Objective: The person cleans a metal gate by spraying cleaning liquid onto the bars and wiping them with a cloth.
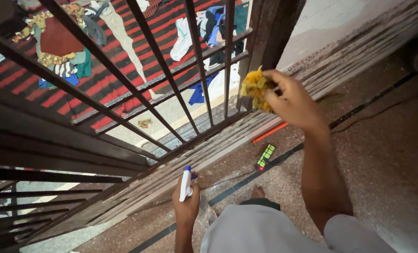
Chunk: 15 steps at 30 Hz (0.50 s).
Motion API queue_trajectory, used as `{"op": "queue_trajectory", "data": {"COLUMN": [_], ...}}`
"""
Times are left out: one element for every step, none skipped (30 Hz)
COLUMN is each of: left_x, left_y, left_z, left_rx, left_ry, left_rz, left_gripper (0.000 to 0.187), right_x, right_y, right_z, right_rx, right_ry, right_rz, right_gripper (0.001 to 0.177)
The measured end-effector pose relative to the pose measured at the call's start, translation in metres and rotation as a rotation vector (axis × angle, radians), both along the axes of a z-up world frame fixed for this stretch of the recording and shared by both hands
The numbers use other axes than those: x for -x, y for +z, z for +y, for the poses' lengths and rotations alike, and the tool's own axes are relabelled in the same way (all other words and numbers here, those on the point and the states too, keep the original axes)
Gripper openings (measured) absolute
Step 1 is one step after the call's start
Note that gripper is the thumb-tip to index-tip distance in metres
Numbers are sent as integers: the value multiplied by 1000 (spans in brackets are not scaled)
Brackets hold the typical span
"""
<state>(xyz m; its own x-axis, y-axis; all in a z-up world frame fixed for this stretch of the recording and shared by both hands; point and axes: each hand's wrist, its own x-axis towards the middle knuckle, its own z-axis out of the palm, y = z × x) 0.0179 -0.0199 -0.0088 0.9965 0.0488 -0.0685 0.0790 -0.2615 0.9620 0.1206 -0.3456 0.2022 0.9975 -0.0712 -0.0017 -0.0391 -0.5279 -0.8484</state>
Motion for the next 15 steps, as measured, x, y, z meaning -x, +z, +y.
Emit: {"op": "queue_trajectory", "data": {"left_x": [0, -1, -2, -3, -4, -7, -9, -10, -10, -10, -8, -8, -9, -8, -7], "left_y": [0, 1, 2, 2, 2, 3, 3, 3, 2, 0, -3, -7, -12, -19, -28], "left_z": [0, 0, 0, 0, -1, -1, -1, -2, -2, -4, -4, -4, -2, 0, 3], "left_rx": [0, 12, 23, 34, 16, -4, -25, 15, 54, 96, 58, 20, -18, 34, 86], "left_ry": [3, -4, -12, -21, -28, -37, -45, -43, -40, -37, -28, -14, 1, 1, 1], "left_rz": [21, -6, -33, -59, -38, -19, 0, -3, -5, -8, -30, -58, -86, -65, -45], "left_gripper": [34, 35, 35, 35, 34, 33, 32, 32, 33, 34, 34, 35, 35, 35, 34], "right_x": [0, 0, -4, -12, -18, -26, -37, -48, -63, -77, -83, -81, -74, -69, -67], "right_y": [3, 5, 9, 14, 19, 24, 28, 31, 34, 37, 39, 39, 39, 40, 42], "right_z": [-3, -5, -7, -10, -12, -11, -7, -1, 7, 14, 18, 19, 17, 15, 14], "right_rx": [32, 64, 117, 171, 224, 168, 112, 56, 259, 462, 661, 682, 702, 725, 760], "right_ry": [-3, -11, 45, 103, 164, 85, 5, -74, -112, -149, -184, -106, -28, 54, 69], "right_rz": [-52, -104, -270, -436, -600, -637, -674, -706, -601, -490, -373, -405, -436, -465, -545], "right_gripper": [36, 33, 31, 29, 27, 24, 24, 25, 23, 22, 22, 21, 21, 23, 32]}}
